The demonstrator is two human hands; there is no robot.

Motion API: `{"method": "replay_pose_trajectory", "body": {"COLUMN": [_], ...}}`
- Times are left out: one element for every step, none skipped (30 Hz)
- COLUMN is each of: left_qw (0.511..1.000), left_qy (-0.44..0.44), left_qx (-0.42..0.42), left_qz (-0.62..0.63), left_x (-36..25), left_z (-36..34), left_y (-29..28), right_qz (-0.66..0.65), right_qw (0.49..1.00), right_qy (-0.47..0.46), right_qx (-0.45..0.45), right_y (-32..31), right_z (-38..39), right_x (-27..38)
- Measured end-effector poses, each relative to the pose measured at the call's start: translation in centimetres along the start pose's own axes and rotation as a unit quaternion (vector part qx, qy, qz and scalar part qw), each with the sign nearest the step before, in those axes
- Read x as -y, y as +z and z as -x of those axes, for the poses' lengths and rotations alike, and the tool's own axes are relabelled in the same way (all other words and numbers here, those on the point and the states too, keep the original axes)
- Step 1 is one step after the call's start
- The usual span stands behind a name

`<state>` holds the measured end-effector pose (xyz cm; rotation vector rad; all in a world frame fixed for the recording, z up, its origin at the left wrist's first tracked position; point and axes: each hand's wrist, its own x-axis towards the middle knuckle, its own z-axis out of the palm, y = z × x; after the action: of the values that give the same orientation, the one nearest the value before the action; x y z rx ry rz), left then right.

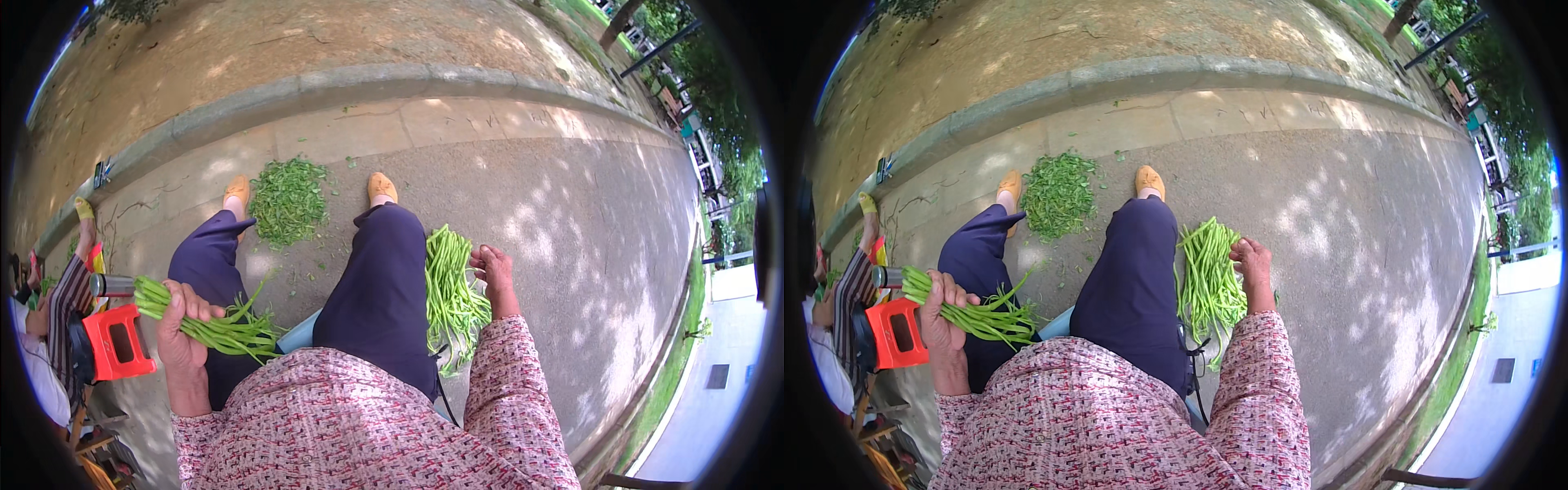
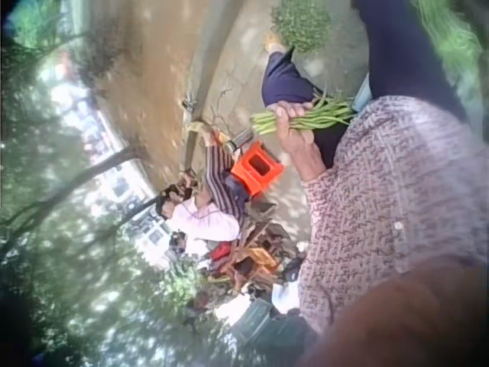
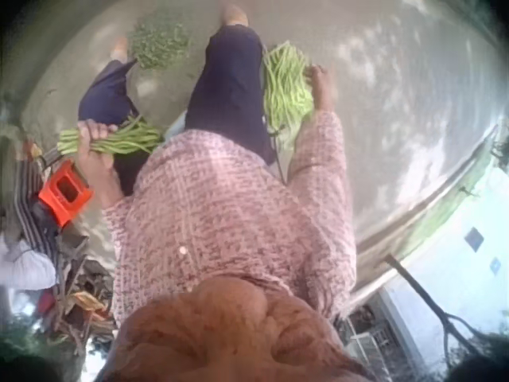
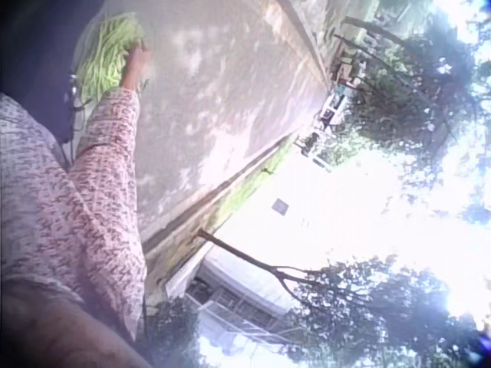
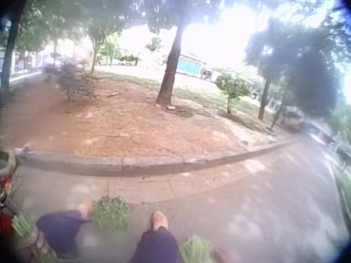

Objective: The person holds a bunch of long beans and strips them by hand, breaking off the ends and snapping the pods into smaller sections.

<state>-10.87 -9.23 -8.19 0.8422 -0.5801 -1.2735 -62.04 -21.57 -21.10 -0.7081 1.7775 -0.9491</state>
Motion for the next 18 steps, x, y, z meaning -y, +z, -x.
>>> {"method": "replay_pose_trajectory", "body": {"left_qw": [1.000, 1.000, 0.999, 0.999, 0.999, 0.998, 0.997, 0.996, 0.995, 0.994, 0.993, 0.991, 0.989, 0.987, 0.986, 0.983, 0.981, 0.979], "left_qy": [-0.007, -0.019, -0.029, -0.032, -0.049, -0.062, -0.075, -0.082, -0.089, -0.091, -0.096, -0.103, -0.112, -0.122, -0.128, -0.134, -0.140, -0.143], "left_qx": [0.004, 0.011, 0.013, 0.005, 0.007, 0.011, 0.013, 0.013, 0.007, -0.002, -0.010, -0.011, -0.021, -0.031, -0.043, -0.066, -0.073, -0.084], "left_qz": [0.005, 0.002, -0.004, -0.017, -0.012, -0.018, -0.024, -0.036, -0.048, -0.058, -0.067, -0.087, -0.092, -0.098, -0.102, -0.108, -0.113, -0.116], "left_x": [0.3, 0.4, 0.5, 0.8, 1.2, 1.5, 2.0, 2.5, 2.8, 3.0, 3.1, 3.6, 3.9, 4.3, 4.6, 4.9, 5.1, 5.2], "left_z": [-0.5, -1.0, -1.5, -1.8, -2.5, -3.1, -3.7, -4.3, -4.4, -4.3, -4.3, -4.7, -5.2, -5.5, -5.9, -6.2, -6.4, -6.3], "left_y": [-0.1, 0.4, 1.1, 2.1, 2.2, 2.9, 3.4, 4.0, 4.4, 4.6, 4.8, 4.9, 5.0, 5.1, 5.1, 5.3, 5.3, 5.2], "right_qz": [-0.017, -0.030, -0.015, 0.016, 0.056, 0.089, 0.123, 0.154, 0.194, 0.239, 0.285, 0.289, 0.294, 0.298, 0.303, 0.307, 0.312, 0.311], "right_qw": [0.999, 0.997, 0.997, 0.995, 0.991, 0.989, 0.987, 0.982, 0.977, 0.968, 0.956, 0.954, 0.952, 0.950, 0.948, 0.946, 0.944, 0.945], "right_qy": [0.030, 0.068, 0.067, 0.086, 0.101, 0.095, 0.089, 0.055, 0.047, 0.039, 0.033, 0.046, 0.060, 0.074, 0.075, 0.076, 0.077, 0.053], "right_qx": [-0.008, -0.033, -0.025, -0.046, -0.072, -0.066, -0.057, -0.092, -0.078, -0.070, -0.063, -0.061, -0.058, -0.054, -0.060, -0.066, -0.071, -0.087], "right_y": [-1.3, -2.3, -3.1, -3.3, -3.6, -3.9, -4.3, -4.1, -3.2, -1.8, -0.8, -0.4, -0.1, 0.2, 0.7, 1.2, 1.8, 2.2], "right_z": [-0.3, -0.2, -0.2, -0.3, -0.2, -0.9, -1.9, -2.6, -2.9, -2.5, -1.9, -2.2, -2.3, -2.3, -2.5, -2.5, -2.5, -2.9], "right_x": [-2.5, -4.5, -6.9, -9.2, -10.8, -13.4, -16.5, -19.7, -20.2, -18.6, -16.9, -17.4, -17.9, -18.5, -18.6, -18.7, -18.9, -19.2]}}
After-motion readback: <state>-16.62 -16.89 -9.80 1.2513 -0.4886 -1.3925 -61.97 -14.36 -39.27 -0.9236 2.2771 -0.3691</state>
